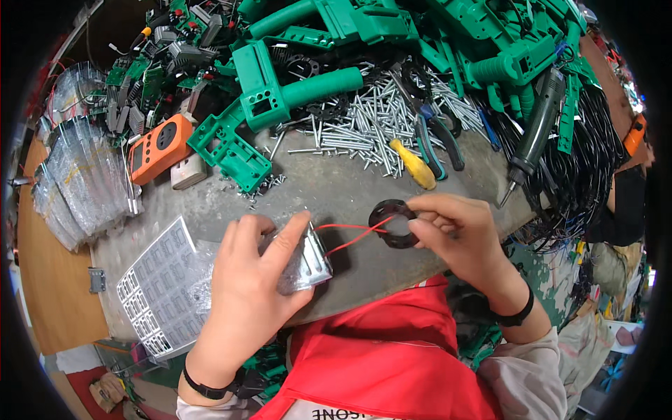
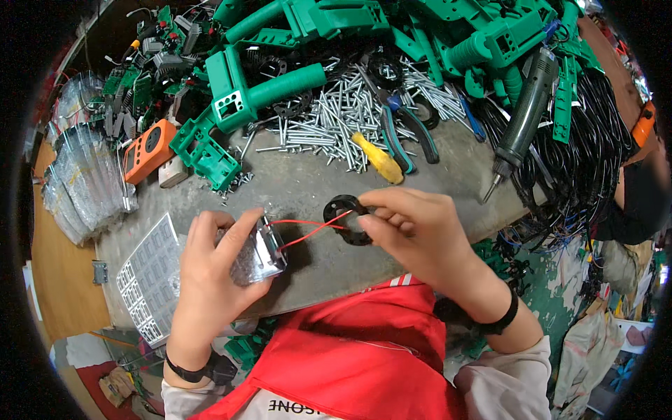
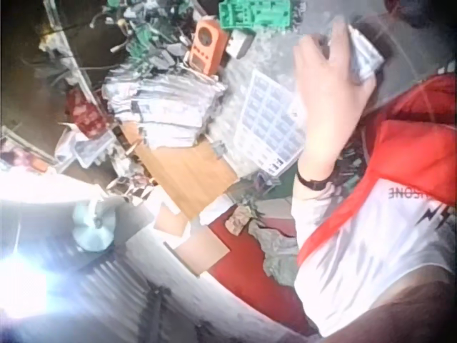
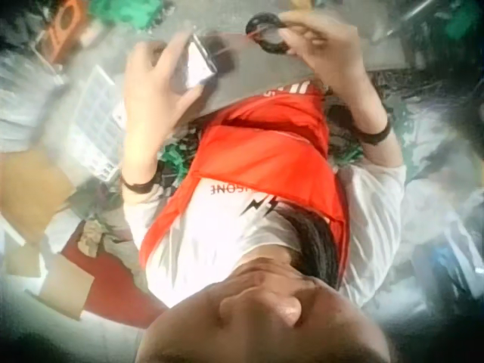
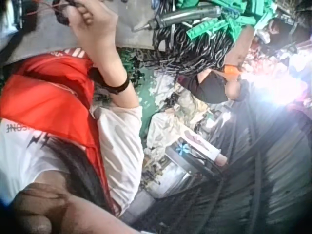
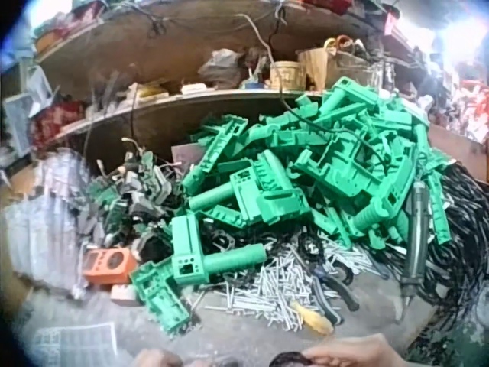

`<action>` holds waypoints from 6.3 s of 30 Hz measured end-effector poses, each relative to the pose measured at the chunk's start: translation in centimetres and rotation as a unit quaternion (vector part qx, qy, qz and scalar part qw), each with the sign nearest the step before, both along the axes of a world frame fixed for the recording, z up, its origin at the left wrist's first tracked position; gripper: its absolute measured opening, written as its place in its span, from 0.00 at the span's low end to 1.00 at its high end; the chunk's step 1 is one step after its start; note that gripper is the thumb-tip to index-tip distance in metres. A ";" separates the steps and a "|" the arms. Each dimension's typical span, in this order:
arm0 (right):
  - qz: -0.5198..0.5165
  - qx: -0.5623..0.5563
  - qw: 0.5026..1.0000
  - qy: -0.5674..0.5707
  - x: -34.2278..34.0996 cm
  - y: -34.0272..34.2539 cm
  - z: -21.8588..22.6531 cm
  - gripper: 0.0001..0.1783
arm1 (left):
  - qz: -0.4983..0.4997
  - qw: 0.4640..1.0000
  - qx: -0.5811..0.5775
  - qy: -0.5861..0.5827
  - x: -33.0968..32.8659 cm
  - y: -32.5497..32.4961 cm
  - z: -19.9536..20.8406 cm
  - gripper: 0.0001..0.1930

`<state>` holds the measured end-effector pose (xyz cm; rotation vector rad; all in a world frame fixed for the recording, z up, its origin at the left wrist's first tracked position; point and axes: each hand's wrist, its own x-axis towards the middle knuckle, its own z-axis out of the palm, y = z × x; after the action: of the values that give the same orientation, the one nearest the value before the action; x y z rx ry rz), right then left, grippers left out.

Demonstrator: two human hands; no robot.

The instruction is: Assembling green plastic electronic device housings by inserting internal components, wires, and securing with screws using a power driver.

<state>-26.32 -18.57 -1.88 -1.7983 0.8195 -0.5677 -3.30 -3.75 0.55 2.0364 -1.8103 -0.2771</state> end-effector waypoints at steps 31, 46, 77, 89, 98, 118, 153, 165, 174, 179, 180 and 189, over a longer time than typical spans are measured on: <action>0.102 -0.622 0.774 0.064 15.5 -10.3 5.1 0.13 | -0.029 0.953 -0.174 0.246 0.9 1.0 -2.6 0.53; 0.345 -0.596 0.708 0.157 15.0 -9.2 1.0 0.07 | 0.264 0.710 -0.328 0.565 4.4 5.4 -1.5 0.31; 0.191 -0.549 0.814 0.001 16.1 -9.4 1.7 0.08 | 0.274 0.732 -0.333 0.528 1.4 5.5 0.3 0.21; 0.158 0.047 0.955 -0.245 9.6 1.8 9.3 0.11 | 0.143 0.648 -0.217 0.716 -0.5 2.9 1.0 0.30; 0.190 -0.090 0.943 -0.256 8.2 2.2 9.4 0.05 | 0.195 0.702 -0.299 0.617 -2.8 2.8 2.5 0.24; 0.173 -0.141 0.972 -0.070 7.5 1.6 9.1 0.13 | 0.158 0.793 -0.216 0.548 -2.6 2.9 0.1 0.28; 0.190 -0.533 0.815 -0.126 7.3 -1.1 8.1 0.21 | 0.059 0.924 -0.294 0.237 -1.9 -0.1 1.2 0.13; 0.171 -0.628 0.759 -0.024 6.7 -1.0 7.9 0.23 | 0.154 0.821 -0.217 0.506 -1.6 1.0 2.9 0.32; 0.179 -0.537 0.793 0.224 2.7 -0.9 7.6 0.23 | -0.064 0.933 -0.020 0.353 1.2 0.6 0.7 0.57; 0.185 -0.473 0.809 0.296 2.1 -0.1 3.7 0.22 | -0.076 0.994 -0.032 0.066 -1.0 0.3 -2.4 0.47; 0.195 -0.454 0.823 0.281 2.3 0.0 3.4 0.23 | -0.073 0.995 -0.046 0.053 -1.0 0.3 -2.7 0.45; 0.214 -0.453 0.829 0.250 3.0 -0.2 3.5 0.15 | -0.054 0.991 -0.079 0.097 -0.8 0.3 -3.4 0.38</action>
<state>-23.28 -18.73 1.60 -2.9971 0.4385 -0.1613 -4.11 -3.41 -2.82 1.7439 -1.7661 -0.3395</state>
